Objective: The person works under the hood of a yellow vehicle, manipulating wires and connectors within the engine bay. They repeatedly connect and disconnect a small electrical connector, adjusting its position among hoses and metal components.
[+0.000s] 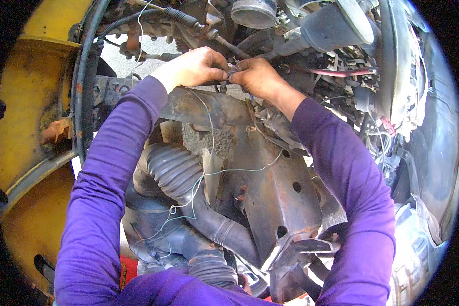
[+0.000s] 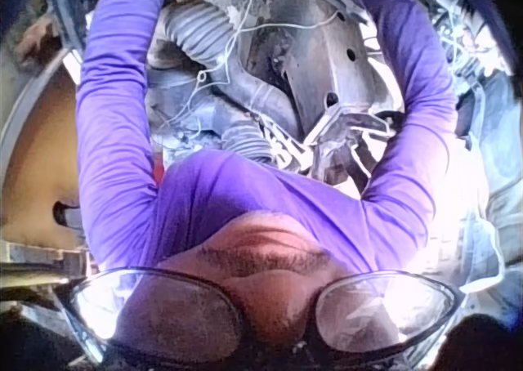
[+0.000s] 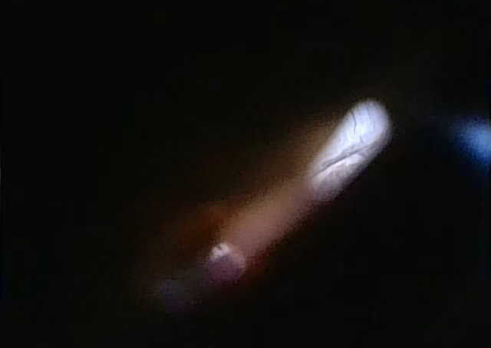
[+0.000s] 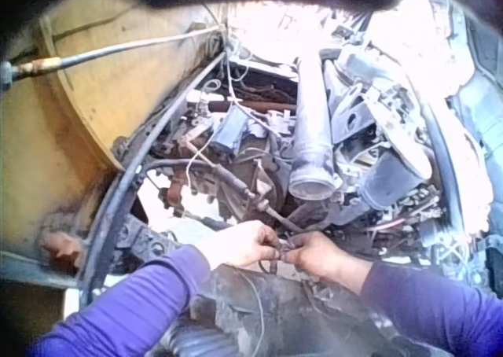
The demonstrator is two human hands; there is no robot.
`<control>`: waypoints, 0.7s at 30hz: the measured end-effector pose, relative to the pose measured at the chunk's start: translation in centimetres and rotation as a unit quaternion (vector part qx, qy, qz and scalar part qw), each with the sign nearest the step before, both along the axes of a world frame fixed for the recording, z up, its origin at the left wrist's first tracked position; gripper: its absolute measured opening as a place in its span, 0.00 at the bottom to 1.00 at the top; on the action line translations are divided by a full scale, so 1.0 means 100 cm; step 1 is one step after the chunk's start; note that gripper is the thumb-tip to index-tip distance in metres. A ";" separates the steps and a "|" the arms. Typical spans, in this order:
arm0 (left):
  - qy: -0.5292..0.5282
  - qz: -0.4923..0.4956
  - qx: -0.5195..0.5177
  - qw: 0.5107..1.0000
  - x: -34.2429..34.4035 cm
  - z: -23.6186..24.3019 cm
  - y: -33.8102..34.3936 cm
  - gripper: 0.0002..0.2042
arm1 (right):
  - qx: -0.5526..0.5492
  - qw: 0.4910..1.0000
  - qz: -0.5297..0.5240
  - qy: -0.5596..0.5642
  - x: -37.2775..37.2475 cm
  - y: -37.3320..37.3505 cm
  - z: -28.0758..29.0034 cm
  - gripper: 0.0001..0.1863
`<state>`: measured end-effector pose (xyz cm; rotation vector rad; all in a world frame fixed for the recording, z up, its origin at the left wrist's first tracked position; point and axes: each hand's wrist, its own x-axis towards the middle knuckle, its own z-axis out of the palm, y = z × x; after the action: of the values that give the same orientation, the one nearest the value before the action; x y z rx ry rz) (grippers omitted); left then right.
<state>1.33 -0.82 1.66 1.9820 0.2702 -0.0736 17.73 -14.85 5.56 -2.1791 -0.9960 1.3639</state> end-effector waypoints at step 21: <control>0.021 -0.004 -0.102 0.995 -0.001 -0.007 0.004 0.14 | -0.013 0.993 -0.056 0.102 -0.002 -0.002 -0.001 0.15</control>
<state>1.20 -0.45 0.96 1.7808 0.2698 -0.1424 17.52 -15.01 5.50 -2.0318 -0.7714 1.5176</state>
